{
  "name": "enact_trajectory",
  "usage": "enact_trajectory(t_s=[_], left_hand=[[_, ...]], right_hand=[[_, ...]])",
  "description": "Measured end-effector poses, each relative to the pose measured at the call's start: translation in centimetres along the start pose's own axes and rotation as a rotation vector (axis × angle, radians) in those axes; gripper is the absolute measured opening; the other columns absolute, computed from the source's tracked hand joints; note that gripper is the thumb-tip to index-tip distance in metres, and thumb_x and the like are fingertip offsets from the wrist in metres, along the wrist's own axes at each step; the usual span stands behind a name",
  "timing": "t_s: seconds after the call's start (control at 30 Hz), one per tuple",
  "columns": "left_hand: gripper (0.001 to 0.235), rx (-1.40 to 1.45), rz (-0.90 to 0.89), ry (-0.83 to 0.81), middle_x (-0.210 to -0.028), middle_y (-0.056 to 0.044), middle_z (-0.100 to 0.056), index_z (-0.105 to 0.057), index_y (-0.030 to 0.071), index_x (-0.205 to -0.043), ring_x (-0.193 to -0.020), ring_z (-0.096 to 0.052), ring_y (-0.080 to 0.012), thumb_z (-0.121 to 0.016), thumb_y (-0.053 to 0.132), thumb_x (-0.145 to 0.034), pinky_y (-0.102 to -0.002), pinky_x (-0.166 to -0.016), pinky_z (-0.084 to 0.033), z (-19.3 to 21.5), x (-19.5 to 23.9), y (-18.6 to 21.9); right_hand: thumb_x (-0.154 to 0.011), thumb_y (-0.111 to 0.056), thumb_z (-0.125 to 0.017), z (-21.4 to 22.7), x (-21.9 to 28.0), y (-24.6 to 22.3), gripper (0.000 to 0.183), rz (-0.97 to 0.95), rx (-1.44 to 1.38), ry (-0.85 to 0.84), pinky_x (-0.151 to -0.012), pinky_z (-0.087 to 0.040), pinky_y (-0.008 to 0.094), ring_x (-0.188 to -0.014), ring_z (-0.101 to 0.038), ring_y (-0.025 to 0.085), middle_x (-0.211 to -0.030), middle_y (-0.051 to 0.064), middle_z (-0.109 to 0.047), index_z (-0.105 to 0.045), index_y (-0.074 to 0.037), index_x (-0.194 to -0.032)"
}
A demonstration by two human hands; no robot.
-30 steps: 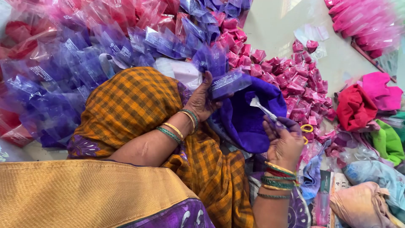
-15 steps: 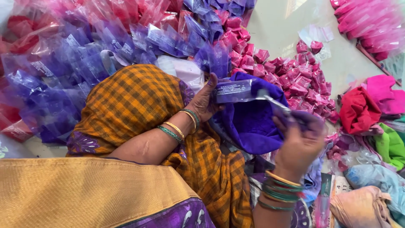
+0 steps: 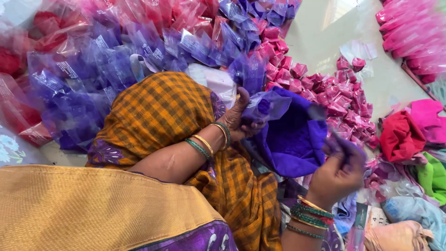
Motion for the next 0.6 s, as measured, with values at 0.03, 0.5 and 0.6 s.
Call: enact_trajectory(t_s=[0.03,0.5,0.6], left_hand=[[0.094,0.001,-0.001,0.0,-0.084,-0.006,-0.065,-0.061,0.008,-0.114,-0.06,-0.061,-0.0112,-0.071,0.087,-0.064,-0.015,-0.041,-0.038,-0.2,0.0,0.0],[0.075,0.069,-0.032,0.11,-0.098,-0.009,-0.072,-0.062,0.008,-0.119,-0.076,-0.07,-0.0185,-0.074,0.07,-0.078,-0.02,-0.05,-0.049,1.6,-1.2,-0.5],[0.064,-0.027,-0.055,0.119,-0.102,-0.006,-0.073,-0.063,0.014,-0.122,-0.081,-0.072,-0.019,-0.078,0.061,-0.081,-0.02,-0.05,-0.048,0.8,-0.9,-0.8]], right_hand=[[-0.11,0.017,-0.053,0.5,0.2,1.1,0.022,0.0,0.0,-0.001,-0.092,-0.067,0.028,-0.103,-0.078,0.019,-0.115,0.012,-0.073,-0.064,0.001,-0.12],[-0.084,-0.02,-0.079,-4.6,3.2,5.9,0.027,-0.09,0.71,-0.732,-0.074,-0.059,0.045,-0.085,-0.073,0.036,-0.134,0.019,-0.067,-0.076,-0.016,-0.111],[-0.091,-0.013,-0.076,-5.0,1.1,2.7,0.058,-0.198,0.368,-0.517,-0.087,-0.057,0.04,-0.111,-0.07,0.027,-0.13,0.018,-0.069,-0.057,-0.01,-0.145]])
Point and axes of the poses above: each hand's wrist, its own x-axis away from the middle knuckle, its own z-axis out of the back of the hand, y = z × x, the point moved 7 cm from there along -x, towards the middle knuckle
